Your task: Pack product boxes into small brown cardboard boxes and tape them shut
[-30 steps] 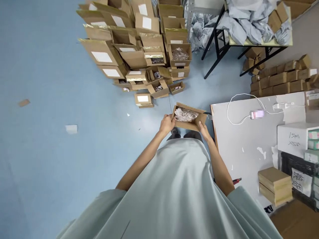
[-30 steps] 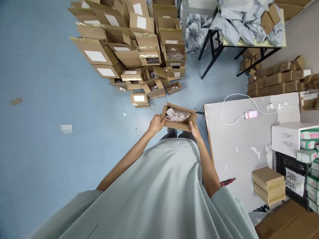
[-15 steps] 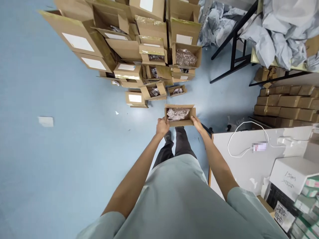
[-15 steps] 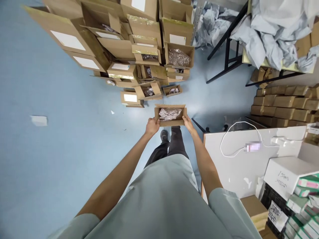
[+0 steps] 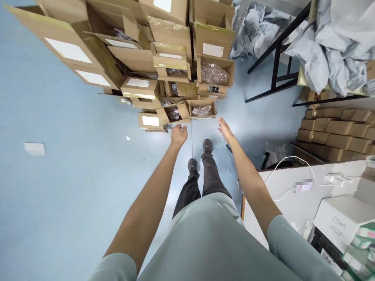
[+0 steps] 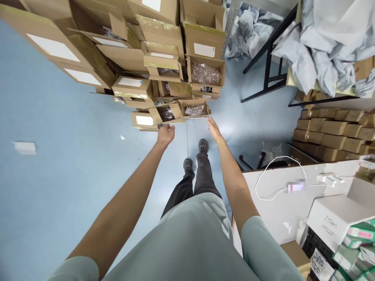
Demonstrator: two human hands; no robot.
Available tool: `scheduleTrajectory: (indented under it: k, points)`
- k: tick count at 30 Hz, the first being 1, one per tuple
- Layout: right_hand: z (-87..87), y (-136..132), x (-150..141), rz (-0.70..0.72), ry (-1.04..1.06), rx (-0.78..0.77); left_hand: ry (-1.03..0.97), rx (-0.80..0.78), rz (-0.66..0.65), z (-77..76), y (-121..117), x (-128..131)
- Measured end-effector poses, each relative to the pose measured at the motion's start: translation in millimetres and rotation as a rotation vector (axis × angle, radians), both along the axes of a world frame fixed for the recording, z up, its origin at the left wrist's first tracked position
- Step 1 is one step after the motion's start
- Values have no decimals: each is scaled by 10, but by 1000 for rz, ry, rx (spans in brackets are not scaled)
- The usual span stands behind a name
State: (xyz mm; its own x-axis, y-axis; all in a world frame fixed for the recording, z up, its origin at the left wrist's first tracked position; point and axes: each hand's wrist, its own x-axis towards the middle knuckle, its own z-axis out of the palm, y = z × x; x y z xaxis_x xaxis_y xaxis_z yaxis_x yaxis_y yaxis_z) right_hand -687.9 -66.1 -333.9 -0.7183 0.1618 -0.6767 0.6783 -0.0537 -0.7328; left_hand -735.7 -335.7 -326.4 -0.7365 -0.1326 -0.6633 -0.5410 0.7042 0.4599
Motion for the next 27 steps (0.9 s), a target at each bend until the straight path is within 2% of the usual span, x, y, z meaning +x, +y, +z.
scheduleTrajectory:
  k: [2,4,11,16,19,21,23,27]
  points:
    - [129,-106,165,-34,-40,-47,-12,32,29,157,-96,223]
    - [330,-193,398,-91,-69,-100,-31,71,52,344,-199,518]
    - [1207,-311,1287,-251,-10,-152,-77,225,93,1002,-553,1553]
    - [1799,-491,1943,-303,103,-127,-6,317,68,1410,-788,2057]
    - [2151,-644,2562,-355,204,-118,66,372,-5,1635,-834,2299]
    - [2358,-743,3112,-419,294,-97,107,436,-90,1762,-737,2458]
    - [2526,-843,3733,-529,367,-65,129,527,-214,1875,-510,2633]
    - [2776,-1038,4958,-850,468,79,132,716,-553,2141,230,3123]
